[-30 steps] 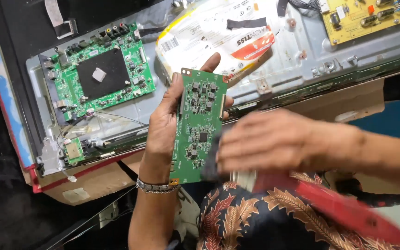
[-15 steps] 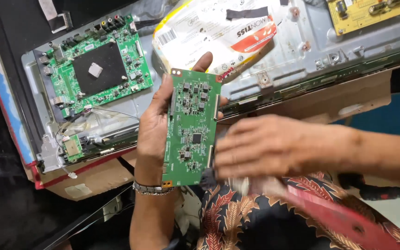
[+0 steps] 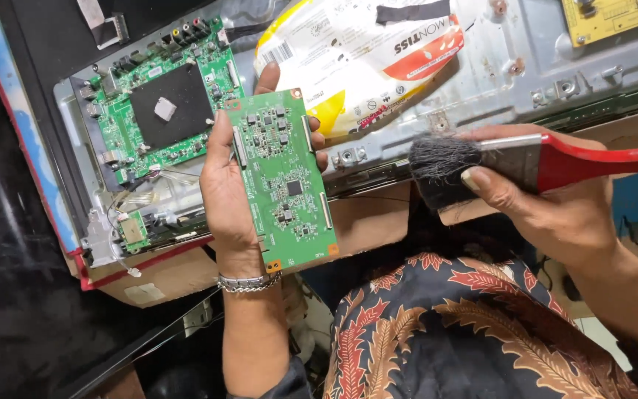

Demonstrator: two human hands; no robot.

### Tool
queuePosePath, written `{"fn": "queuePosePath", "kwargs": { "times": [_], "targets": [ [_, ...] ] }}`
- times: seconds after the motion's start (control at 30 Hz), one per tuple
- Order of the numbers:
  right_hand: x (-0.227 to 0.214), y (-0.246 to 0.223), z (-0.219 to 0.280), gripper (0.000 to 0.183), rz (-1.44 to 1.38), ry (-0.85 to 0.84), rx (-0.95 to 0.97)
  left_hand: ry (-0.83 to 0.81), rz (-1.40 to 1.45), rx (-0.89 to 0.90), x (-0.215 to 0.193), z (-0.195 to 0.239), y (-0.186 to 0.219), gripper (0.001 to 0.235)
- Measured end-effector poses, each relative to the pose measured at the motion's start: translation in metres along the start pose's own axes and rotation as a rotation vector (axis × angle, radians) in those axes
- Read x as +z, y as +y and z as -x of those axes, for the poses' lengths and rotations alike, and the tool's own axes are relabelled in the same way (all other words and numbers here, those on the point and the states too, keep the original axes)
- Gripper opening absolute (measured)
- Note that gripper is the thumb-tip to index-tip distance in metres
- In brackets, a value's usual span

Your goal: The person holds a green circuit board and brushes it with a red-handled brush. They briefly pour a liquid from a small can onto the board, then continue brushing both sides of the board. The person flips the board over to clean the other side and finishes by brushing the edges.

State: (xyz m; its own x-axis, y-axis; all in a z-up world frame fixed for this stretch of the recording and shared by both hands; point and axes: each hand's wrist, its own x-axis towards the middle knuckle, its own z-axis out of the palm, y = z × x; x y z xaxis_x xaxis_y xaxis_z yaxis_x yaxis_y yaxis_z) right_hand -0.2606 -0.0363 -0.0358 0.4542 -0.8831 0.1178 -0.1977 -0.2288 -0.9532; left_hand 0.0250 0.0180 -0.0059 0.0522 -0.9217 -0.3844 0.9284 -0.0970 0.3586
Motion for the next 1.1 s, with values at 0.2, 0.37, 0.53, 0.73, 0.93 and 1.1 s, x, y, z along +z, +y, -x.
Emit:
{"fn": "queuePosePath", "kwargs": {
  "times": [0.2,0.37,0.53,0.73,0.93,1.1],
  "targets": [
    [0.011,0.011,0.005,0.028,-0.185,0.022,0.18,0.046,-0.074,0.006,0.0,-0.002,-0.002,0.063],
    [0.017,-0.002,0.001,0.025,-0.078,0.007,0.234,0.03,-0.066,0.001,-0.004,-0.003,-0.001,0.063],
    [0.018,0.007,0.002,0.033,-0.108,-0.045,0.155,-0.03,-0.027,0.008,-0.009,0.0,-0.004,0.064],
    [0.033,-0.008,0.007,0.033,-0.222,-0.362,0.304,-0.108,0.038,0.117,-0.01,0.008,-0.017,0.066],
    [0.058,-0.013,0.014,0.046,-0.231,-0.412,0.102,-0.087,0.047,0.226,-0.012,0.011,-0.03,0.068],
    [0.061,-0.013,0.017,0.04,-0.221,-0.422,0.077,-0.082,0.036,0.239,-0.016,0.014,-0.031,0.066]
  ]
}}
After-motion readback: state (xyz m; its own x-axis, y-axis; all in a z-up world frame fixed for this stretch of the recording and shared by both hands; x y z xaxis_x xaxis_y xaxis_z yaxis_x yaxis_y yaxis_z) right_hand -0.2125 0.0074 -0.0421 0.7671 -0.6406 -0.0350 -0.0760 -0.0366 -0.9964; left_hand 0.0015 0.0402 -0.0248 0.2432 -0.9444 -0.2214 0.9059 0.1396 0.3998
